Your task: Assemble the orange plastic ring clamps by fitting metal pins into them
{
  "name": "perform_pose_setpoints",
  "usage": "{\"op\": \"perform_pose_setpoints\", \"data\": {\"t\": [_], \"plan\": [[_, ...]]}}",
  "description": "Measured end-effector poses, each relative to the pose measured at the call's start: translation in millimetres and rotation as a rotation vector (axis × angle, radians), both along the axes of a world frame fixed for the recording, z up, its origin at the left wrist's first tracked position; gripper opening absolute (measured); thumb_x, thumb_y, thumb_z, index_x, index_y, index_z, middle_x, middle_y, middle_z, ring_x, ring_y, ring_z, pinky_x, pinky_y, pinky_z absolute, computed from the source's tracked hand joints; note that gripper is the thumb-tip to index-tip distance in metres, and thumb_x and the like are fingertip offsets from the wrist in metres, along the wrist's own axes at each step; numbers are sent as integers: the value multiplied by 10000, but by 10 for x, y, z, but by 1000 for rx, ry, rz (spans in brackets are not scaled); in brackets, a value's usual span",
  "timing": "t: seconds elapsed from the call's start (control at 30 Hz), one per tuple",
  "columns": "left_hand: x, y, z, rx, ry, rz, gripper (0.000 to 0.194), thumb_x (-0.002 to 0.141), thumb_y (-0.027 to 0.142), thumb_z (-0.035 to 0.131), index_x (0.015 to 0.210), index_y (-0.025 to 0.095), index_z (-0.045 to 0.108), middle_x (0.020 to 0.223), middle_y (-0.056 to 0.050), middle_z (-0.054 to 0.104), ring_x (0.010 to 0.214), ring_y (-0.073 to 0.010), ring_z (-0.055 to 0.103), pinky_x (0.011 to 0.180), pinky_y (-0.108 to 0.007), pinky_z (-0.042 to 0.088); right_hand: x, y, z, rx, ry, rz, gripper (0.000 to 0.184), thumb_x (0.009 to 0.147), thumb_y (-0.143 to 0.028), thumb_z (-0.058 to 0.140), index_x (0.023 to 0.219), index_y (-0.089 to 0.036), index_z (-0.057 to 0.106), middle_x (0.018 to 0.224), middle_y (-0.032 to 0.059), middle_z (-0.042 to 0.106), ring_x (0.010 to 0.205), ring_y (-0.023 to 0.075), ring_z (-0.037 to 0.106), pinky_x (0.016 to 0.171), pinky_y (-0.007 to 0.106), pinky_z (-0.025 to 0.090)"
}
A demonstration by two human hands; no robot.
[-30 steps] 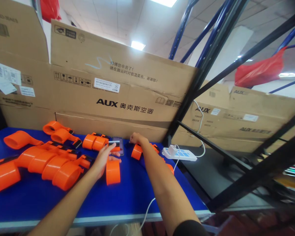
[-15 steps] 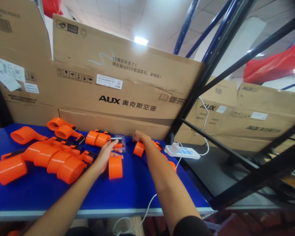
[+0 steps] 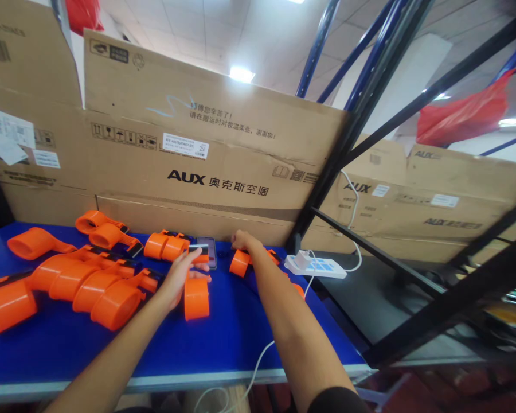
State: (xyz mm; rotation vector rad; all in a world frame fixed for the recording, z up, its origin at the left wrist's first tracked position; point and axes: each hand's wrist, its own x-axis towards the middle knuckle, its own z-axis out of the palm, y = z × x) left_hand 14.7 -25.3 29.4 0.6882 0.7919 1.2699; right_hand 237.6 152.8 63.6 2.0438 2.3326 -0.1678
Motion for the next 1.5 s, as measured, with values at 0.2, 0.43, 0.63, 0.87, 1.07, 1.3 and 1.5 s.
{"op": "perform_pose_setpoints", "data": {"t": [0.2,0.43,0.63,0.87,1.07,1.3,1.5], "plan": [[-6,28,-31,3,22,-8,450,773,517,776,1008,179,595,808,-74,698,649,-270,731,481,-390,605,23,25,-25,-7,-11,-40,332,747,-259,775,1077,-221,765,1152,135,743,1054,276,702,854,324,522],[-20,50,-25,3,26,9,418,790,487,764,1020,185,591,801,-64,691,631,-266,728,476,-395,602,7,24,-30,-1,36,-13,291,711,-202,806,1001,-201,783,1088,136,760,989,251,713,796,266,512],[-23,61,-28,-7,18,6,392,807,479,751,995,170,600,796,-70,696,628,-253,726,489,-363,594,30,-16,97,119,149,62,297,771,-229,764,1067,-205,754,1082,87,756,999,219,690,823,246,488],[-58,16,72,-77,-127,-26,377,854,474,695,976,123,633,757,-83,702,632,-239,716,532,-332,582,-166,-498,301,411,601,340,321,865,-339,679,1156,-202,673,990,41,730,893,170,668,821,282,505],[-66,14,64,50,-218,-228,376,916,438,579,1026,93,677,744,-127,713,623,-261,715,530,-332,554,-372,-1294,147,546,914,548,203,864,-305,680,1044,-212,671,971,50,695,882,186,647,830,329,529],[25,6,-40,17,-142,-223,368,876,470,635,848,107,686,691,-99,691,551,-221,675,533,-328,545,-497,-1490,-145,635,1024,533,258,877,-228,642,1133,-204,621,1071,92,617,934,204,619,828,347,548],[19,44,-79,32,-153,-204,319,854,443,666,857,126,695,672,-80,685,530,-199,654,552,-327,549,-502,-1470,-225,553,1094,524,452,870,-243,660,1312,-225,568,1144,98,637,875,189,638,798,337,564]]}}
